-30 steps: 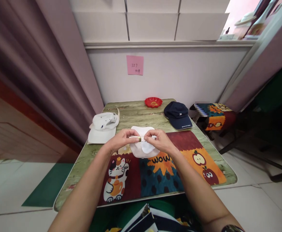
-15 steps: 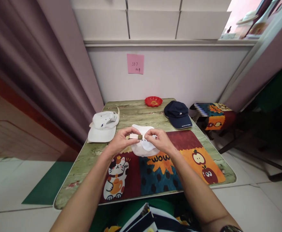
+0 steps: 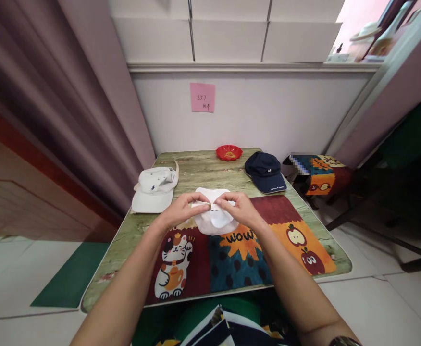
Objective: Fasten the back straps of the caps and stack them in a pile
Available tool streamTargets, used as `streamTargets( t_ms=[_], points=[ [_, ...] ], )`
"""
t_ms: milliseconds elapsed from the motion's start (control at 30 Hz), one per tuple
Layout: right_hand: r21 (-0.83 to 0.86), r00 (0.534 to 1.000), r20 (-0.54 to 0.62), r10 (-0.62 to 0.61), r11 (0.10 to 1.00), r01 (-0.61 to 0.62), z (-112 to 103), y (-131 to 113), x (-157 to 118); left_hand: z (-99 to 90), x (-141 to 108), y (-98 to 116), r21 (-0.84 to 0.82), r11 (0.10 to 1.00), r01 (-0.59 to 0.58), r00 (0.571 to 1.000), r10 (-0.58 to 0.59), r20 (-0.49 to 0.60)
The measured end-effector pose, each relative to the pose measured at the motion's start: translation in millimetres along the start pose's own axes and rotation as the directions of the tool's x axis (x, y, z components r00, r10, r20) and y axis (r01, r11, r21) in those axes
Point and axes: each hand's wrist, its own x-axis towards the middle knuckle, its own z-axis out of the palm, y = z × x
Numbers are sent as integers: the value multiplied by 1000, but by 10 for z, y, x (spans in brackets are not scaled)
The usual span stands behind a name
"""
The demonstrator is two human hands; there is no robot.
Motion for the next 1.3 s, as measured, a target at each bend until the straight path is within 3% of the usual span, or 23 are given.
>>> streamTargets(
  t_ms=[167, 333, 533, 667, 767, 833, 933, 1000, 1067, 1133, 1233, 1300],
  points=[
    [-9, 999, 29, 18, 1000, -18, -287, 41, -91, -72, -9, 3, 6, 999, 35, 999, -35, 36],
    [26, 992, 118, 43, 999, -46, -261, 125, -127, -91, 4, -52, -24, 998, 60, 995, -57, 82],
    [78, 994, 106, 15, 997, -23, -137, 108, -90, -53, 29, -186, -143, 986, 83, 996, -86, -17],
    [51, 1000, -11, 3, 999, -2, -243, 237, -102, -57, 5, -254, -172, 984, 54, 994, -69, -84],
    [-73, 991, -134, -19, 997, 10, -416, 475, -133, -151, -39, -309, -143, 989, 29, 995, -42, -89],
    [-270, 985, -169, -35, 963, -12, -533, 647, -160, -252, -59, -390, -97, 995, 3, 988, -18, -153],
    [-547, 995, -91, -36, 837, -20, -615, 858, -186, -367, -46, -589, 94, 995, -16, 960, 42, -278],
    [-606, 1000, 5, -28, 795, 26, -574, 962, -177, -366, -9, -730, 244, 969, -45, 957, 112, -267],
    [-587, 996, 82, -45, 805, 85, -475, 1038, -142, -303, 38, -829, 304, 949, -79, 963, 152, -225],
    [-533, 989, 122, -81, 835, 134, -367, 1075, -91, -220, 80, -859, 264, 961, -80, 968, 139, -211],
    [-373, 984, 92, -153, 911, 176, -291, 1017, -6, -164, 106, -768, 29, 997, -71, 966, 76, -248],
    [-163, 986, 30, -164, 972, 167, -320, 879, 41, -193, 95, -639, -184, 981, -66, 960, 12, -278]
  ],
)
